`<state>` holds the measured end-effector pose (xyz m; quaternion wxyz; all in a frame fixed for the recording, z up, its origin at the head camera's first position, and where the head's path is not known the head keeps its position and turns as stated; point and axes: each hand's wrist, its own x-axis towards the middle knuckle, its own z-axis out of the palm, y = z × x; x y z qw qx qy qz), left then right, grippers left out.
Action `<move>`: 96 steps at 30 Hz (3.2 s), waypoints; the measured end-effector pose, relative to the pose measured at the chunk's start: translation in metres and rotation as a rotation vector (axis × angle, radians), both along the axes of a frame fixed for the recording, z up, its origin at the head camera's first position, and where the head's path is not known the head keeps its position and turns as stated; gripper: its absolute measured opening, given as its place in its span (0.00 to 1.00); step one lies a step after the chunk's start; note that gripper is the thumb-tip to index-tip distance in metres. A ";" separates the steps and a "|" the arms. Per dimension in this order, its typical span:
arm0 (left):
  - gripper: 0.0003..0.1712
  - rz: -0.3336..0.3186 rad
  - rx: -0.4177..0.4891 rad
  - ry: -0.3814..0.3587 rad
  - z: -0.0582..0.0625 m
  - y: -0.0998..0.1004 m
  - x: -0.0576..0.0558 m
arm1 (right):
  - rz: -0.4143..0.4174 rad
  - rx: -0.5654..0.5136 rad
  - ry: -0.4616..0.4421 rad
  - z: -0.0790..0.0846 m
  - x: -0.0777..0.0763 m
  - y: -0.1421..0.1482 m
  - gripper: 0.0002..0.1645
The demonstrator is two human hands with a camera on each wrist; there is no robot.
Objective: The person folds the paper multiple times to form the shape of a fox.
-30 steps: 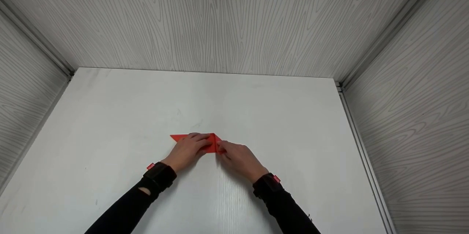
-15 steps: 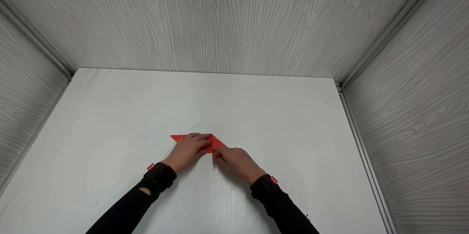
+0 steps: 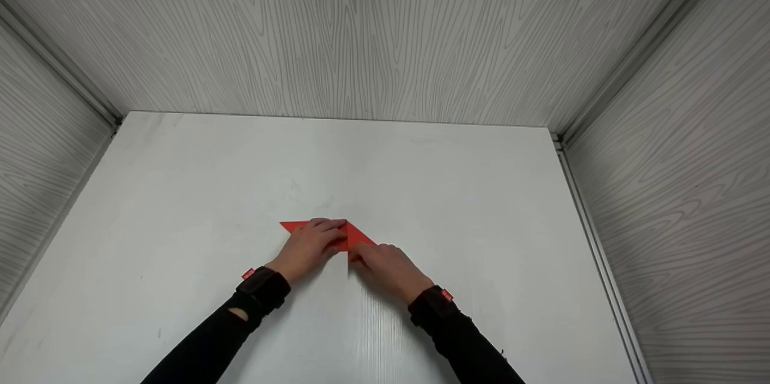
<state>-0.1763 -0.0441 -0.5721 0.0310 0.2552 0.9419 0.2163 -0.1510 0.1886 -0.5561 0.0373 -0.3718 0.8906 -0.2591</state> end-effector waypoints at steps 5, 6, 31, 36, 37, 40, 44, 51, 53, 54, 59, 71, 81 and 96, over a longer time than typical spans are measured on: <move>0.20 0.014 -0.008 -0.004 0.000 0.001 0.000 | -0.001 0.018 -0.020 -0.001 0.001 0.000 0.12; 0.21 0.019 -0.009 -0.006 0.000 0.001 0.000 | -0.001 0.019 -0.024 -0.001 0.001 0.000 0.12; 0.24 -0.020 -0.060 0.030 0.004 0.002 0.000 | 0.004 0.068 -0.011 -0.003 0.002 -0.006 0.11; 0.22 -0.031 -0.092 0.045 0.005 0.003 0.001 | 0.040 0.113 0.035 -0.005 0.001 -0.008 0.12; 0.22 -0.035 -0.102 0.050 0.005 0.003 0.001 | 0.046 0.115 0.042 -0.005 0.001 -0.008 0.12; 0.23 -0.049 -0.127 0.056 0.006 0.003 0.002 | 0.062 0.103 0.061 -0.005 0.002 -0.008 0.11; 0.24 -0.066 -0.140 0.044 0.007 0.004 0.001 | 0.057 0.097 0.080 -0.005 0.003 -0.008 0.07; 0.26 -0.064 -0.148 0.010 0.010 0.005 0.001 | 0.057 0.131 0.111 -0.005 0.004 -0.009 0.07; 0.26 -0.058 -0.146 0.007 0.010 0.005 0.000 | 0.068 0.129 0.110 -0.005 0.004 -0.008 0.08; 0.26 -0.055 -0.146 0.009 0.010 0.005 0.000 | 0.074 0.124 0.111 -0.004 0.004 -0.008 0.07; 0.24 -0.036 -0.151 0.026 0.010 0.005 0.000 | 0.097 0.120 0.107 -0.004 0.003 -0.007 0.06; 0.28 0.038 -0.127 -0.034 0.006 0.013 0.001 | 0.117 0.135 0.066 -0.005 0.008 0.002 0.13; 0.32 0.072 -0.130 -0.033 0.000 0.017 0.004 | 0.097 0.203 0.041 -0.004 0.008 0.000 0.12; 0.32 0.077 -0.115 -0.001 -0.002 0.015 0.005 | -0.379 -0.029 -0.193 0.008 -0.049 -0.014 0.03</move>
